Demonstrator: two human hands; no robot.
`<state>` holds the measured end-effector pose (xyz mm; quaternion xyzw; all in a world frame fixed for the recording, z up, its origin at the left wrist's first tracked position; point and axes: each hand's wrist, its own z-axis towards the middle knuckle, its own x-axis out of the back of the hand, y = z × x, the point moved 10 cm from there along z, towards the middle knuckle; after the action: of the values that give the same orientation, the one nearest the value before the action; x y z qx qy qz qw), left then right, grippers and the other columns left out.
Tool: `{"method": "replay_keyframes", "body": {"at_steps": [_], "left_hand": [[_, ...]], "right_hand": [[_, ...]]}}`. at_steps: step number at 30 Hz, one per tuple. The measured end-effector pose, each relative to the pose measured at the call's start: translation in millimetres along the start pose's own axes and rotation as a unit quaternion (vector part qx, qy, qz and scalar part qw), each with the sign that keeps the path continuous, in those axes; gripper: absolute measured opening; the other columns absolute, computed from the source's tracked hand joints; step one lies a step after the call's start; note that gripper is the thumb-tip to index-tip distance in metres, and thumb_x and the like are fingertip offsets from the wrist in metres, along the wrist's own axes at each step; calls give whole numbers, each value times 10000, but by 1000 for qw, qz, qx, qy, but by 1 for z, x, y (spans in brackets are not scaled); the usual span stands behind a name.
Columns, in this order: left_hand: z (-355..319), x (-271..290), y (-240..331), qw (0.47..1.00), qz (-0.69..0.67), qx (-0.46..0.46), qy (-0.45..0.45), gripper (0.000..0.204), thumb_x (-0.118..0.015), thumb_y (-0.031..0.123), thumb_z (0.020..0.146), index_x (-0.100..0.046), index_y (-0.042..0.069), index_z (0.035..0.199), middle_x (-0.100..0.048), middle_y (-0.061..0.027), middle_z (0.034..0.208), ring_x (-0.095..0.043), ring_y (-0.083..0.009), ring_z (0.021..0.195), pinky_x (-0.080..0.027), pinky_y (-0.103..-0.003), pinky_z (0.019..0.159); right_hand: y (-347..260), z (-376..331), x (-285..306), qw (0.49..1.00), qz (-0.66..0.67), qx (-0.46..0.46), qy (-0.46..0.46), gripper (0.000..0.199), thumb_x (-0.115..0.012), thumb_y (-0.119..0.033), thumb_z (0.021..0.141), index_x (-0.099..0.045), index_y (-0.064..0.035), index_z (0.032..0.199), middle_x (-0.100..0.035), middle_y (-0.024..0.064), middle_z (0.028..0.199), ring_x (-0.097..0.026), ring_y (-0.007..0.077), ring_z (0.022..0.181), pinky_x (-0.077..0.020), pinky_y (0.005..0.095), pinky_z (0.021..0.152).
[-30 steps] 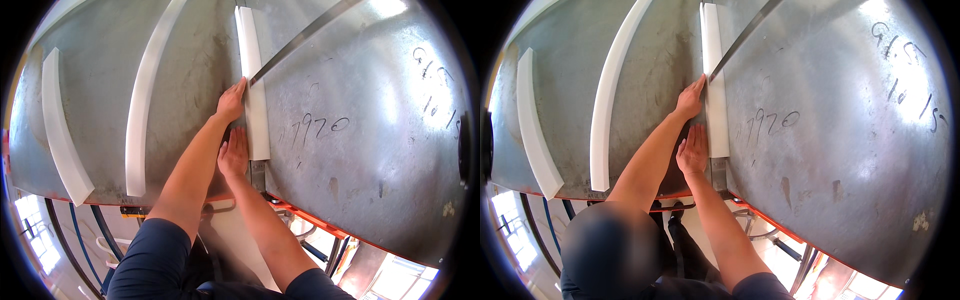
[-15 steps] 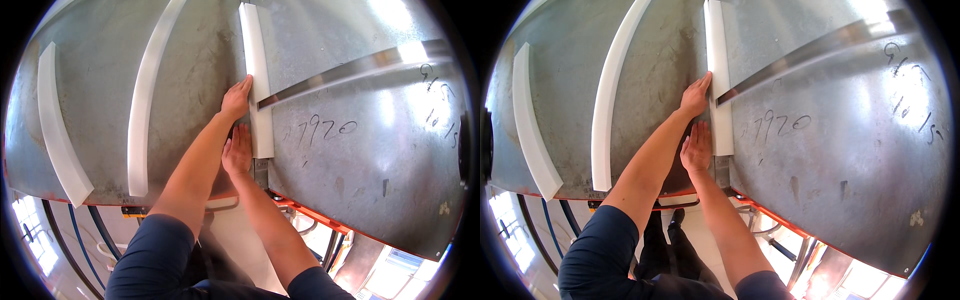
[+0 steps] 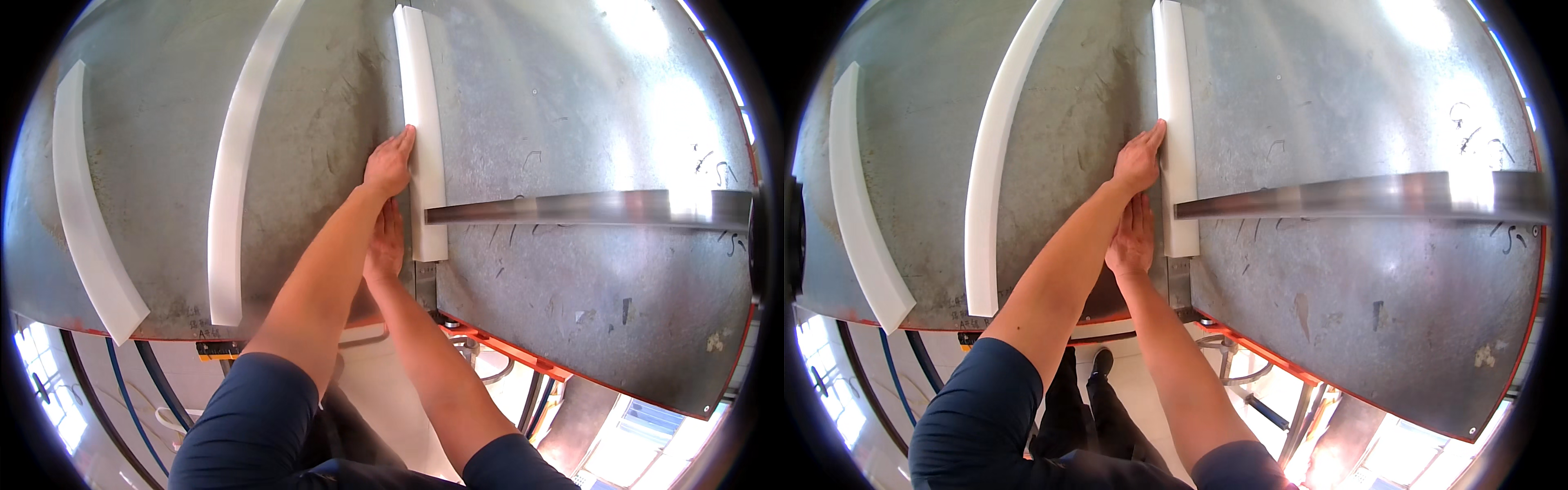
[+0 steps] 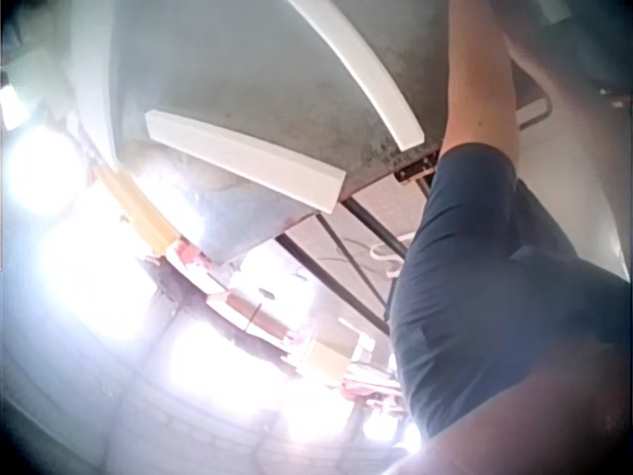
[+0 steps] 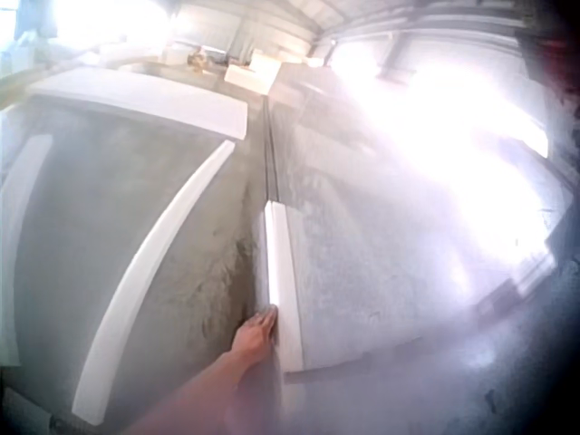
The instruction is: The person uses a manual guillotine-style cutter to slice a large white foam sheet and several foam strips into smaller pieces. They position each piece against the guide, lower the blade to cut, and then move the cut sections aside on the table.
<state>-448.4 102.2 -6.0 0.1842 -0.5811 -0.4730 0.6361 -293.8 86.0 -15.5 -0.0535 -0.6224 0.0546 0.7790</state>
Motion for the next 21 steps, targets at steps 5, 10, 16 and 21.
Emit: {"method": "replay_keyframes", "body": {"at_steps": [5, 10, 16, 21], "left_hand": [[1, -1, -4, 1000, -7, -2, 13, 684, -440, -16, 885, -363, 110, 1552, -512, -118, 1503, -503, -372, 1339, -397, -426, 1151], [4, -9, -9, 1000, -20, 14, -7, 642, -454, 53, 908, -373, 90, 1545, -502, -127, 1511, -498, -357, 1346, -387, -410, 1160], [12, -14, -9, 992, -56, 104, -47, 678, -591, 257, 914, -385, 28, 1518, -489, -166, 1511, -481, -337, 1368, -393, -404, 1149], [14, -2, 8, 970, 14, 237, -59, 806, -777, 379, 783, -448, 9, 1419, -514, -172, 1433, -547, -345, 1281, -463, -412, 1072]], "right_hand": [[1, 0, -2, 1000, 4, -16, -10, 637, -492, -299, 986, -322, -8, 1527, -381, 184, 1574, -318, 371, 1484, -285, 488, 1214], [3, 0, -4, 1000, 3, -23, -18, 650, -526, -277, 968, -325, -3, 1523, -381, 192, 1571, -316, 374, 1485, -285, 486, 1216], [0, -2, 4, 1000, 0, -11, 16, 625, -575, -263, 939, -392, -3, 1478, -428, 186, 1527, -374, 381, 1439, -298, 460, 1215], [-2, 5, 16, 990, 106, -80, -37, 480, -578, -254, 935, -529, -44, 1364, -527, 128, 1409, -483, 335, 1311, -358, 421, 1161]]}}
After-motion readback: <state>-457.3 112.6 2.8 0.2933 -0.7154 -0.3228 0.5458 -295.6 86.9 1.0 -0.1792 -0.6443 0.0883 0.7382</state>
